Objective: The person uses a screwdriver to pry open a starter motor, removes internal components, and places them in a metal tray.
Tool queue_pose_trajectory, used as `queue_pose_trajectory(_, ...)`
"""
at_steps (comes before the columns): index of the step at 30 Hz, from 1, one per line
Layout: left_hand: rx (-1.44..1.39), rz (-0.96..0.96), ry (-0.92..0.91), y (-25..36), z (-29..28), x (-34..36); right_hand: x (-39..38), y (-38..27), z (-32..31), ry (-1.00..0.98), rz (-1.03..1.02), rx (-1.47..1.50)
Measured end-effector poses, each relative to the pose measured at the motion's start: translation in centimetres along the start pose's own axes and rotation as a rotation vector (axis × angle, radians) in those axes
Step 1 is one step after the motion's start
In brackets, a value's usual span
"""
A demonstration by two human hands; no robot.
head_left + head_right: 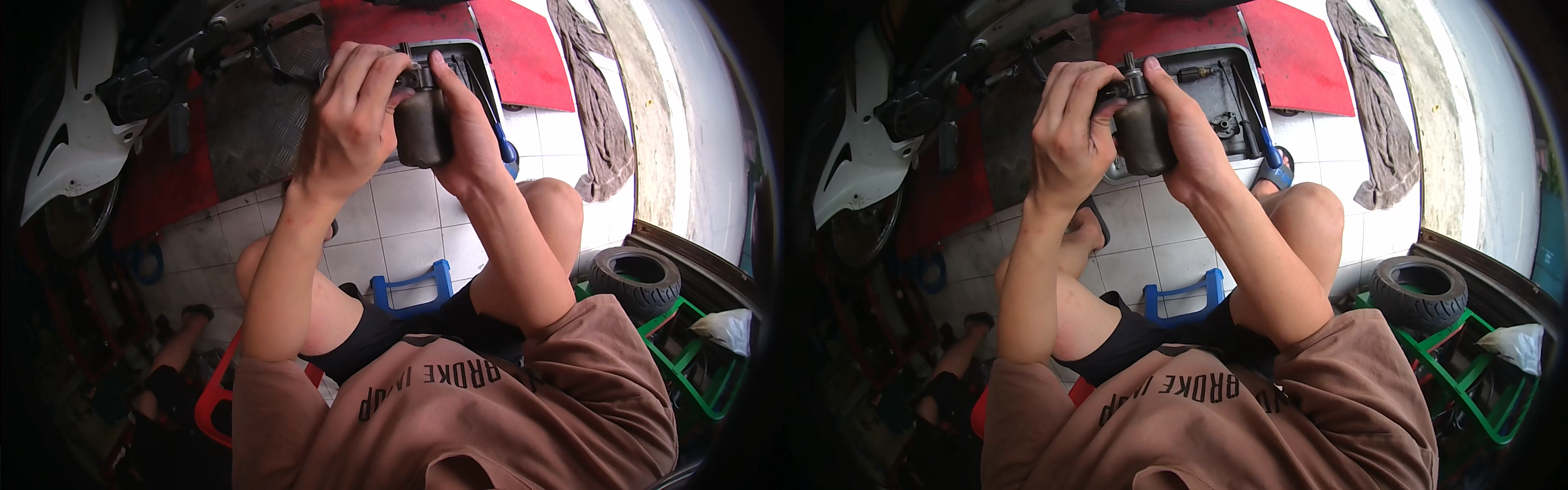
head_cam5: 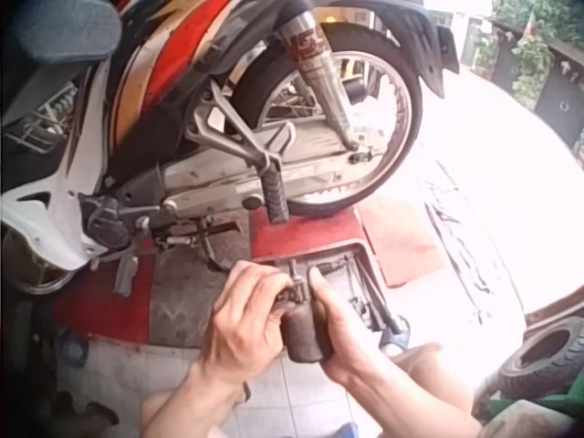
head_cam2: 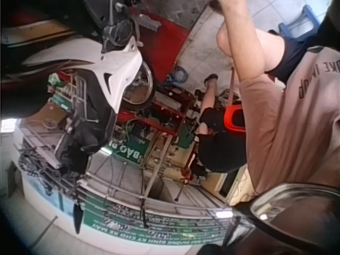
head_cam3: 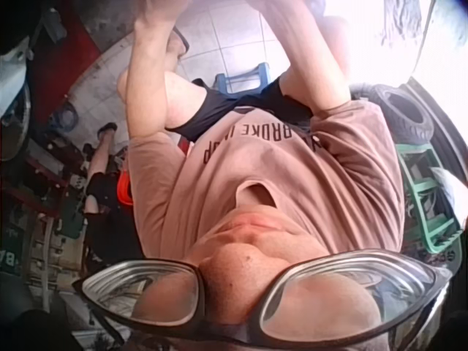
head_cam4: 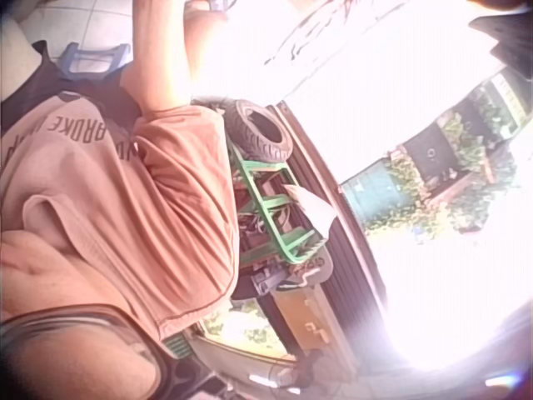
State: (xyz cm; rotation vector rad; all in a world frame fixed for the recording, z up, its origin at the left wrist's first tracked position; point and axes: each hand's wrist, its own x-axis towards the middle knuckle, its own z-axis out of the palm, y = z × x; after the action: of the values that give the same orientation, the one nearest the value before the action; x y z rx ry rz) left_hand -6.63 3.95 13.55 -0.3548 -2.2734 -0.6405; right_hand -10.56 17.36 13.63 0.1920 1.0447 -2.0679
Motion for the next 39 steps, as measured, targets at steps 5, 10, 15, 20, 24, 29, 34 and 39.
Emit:
queue_pose_trajectory(5, -0.002, -0.012, 0.053, 0.19, 0.31, -0.02, -0.01, -0.01, 0.18, 0.056, -0.038, -0.035)
queue_pose_trajectory(10, -0.013, -0.014, 0.06, 0.23, 0.52, 0.01, -0.16, -0.17, 0.1, 0.057, -0.057, -0.058)
queue_pose_trajectory(15, -0.031, -0.058, 0.076, 0.64, 0.55, 0.3, -0.25, -0.23, 0.12, 0.063, -0.072, -0.059)
queue_pose_trajectory(20, -0.009, -0.056, 0.066, 0.6, 0.57, 0.27, -0.06, 0.05, 0.23, 0.067, -0.057, 0.008)
queue_pose_trajectory(24, 0.008, -0.038, 0.066, 0.51, 0.64, 0.21, -0.3, -0.18, 0.48, 0.082, -0.038, 0.014)
queue_pose_trajectory(29, -0.004, -0.027, 0.069, 0.53, 0.77, 0.22, -0.12, 0.03, -0.03, 0.084, -0.054, -0.02)
queue_pose_trajectory(34, -0.016, -0.054, 0.063, 0.68, 0.73, 0.33, -0.19, 0.03, 0.29, 0.063, -0.062, 0.032)
queue_pose_trajectory(39, -0.038, -0.084, 0.076, 0.67, 0.82, 0.2, -0.19, 0.1, 0.14, 0.029, -0.025, 0.092)
